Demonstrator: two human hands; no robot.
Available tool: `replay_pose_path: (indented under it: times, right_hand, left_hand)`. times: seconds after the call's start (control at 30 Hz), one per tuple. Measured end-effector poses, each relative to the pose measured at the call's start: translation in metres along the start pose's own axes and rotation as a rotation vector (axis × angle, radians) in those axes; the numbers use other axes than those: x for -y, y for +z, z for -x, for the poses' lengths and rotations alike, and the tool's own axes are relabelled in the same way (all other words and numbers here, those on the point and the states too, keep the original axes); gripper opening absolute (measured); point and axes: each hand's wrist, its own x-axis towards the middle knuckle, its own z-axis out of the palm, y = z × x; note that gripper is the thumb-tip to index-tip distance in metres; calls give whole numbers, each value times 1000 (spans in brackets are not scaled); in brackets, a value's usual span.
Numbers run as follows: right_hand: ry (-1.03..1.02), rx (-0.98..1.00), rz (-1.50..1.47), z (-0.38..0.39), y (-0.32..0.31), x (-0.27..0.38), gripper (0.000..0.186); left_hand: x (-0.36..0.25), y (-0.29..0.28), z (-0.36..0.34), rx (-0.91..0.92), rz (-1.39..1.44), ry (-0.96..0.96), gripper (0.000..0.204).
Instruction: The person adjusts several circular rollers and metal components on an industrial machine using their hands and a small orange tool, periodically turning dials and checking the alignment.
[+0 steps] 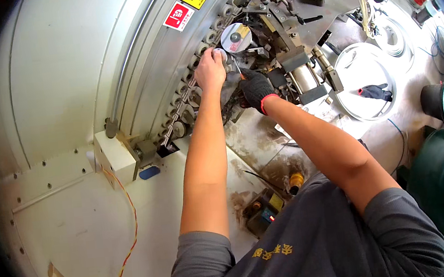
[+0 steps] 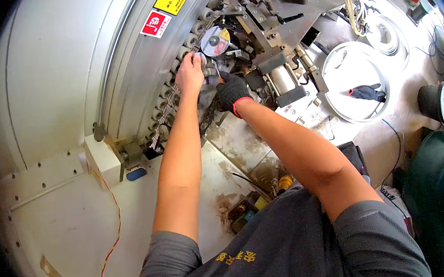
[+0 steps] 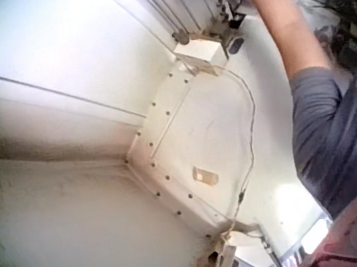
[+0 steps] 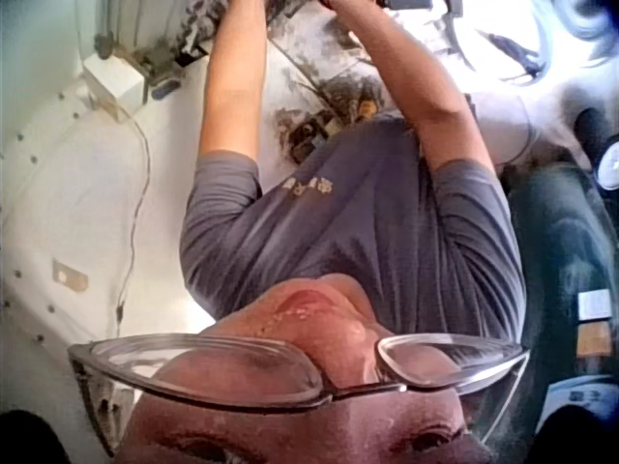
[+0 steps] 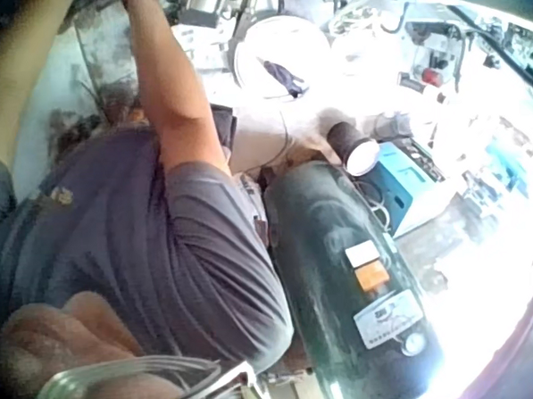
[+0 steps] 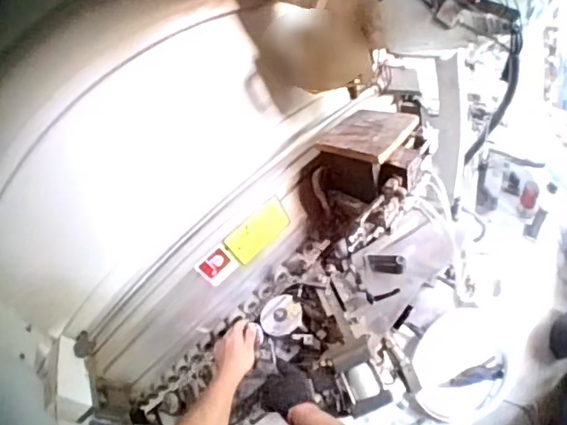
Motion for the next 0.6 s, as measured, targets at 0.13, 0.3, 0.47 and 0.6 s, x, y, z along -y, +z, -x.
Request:
replay_pose_path:
  times: [0.13,0.3,0.47,0.6]
  right_hand:
    - [-70,-77,-26,9,5,18,46]
    - [38,-22,-242,-9,3,13,45]
    - [-117,-80,-138,20,20,27,39]
    - [-21,-71,-223,4,10,45,30]
  left_hand:
    - [-12,-5,1,33,22,-43,39]
    - [-21,-5,1,40,31,-45,38]
    - [1,-5,1,12,5,-60,38]
    - [-9,-2,-4,36,6,-54,39]
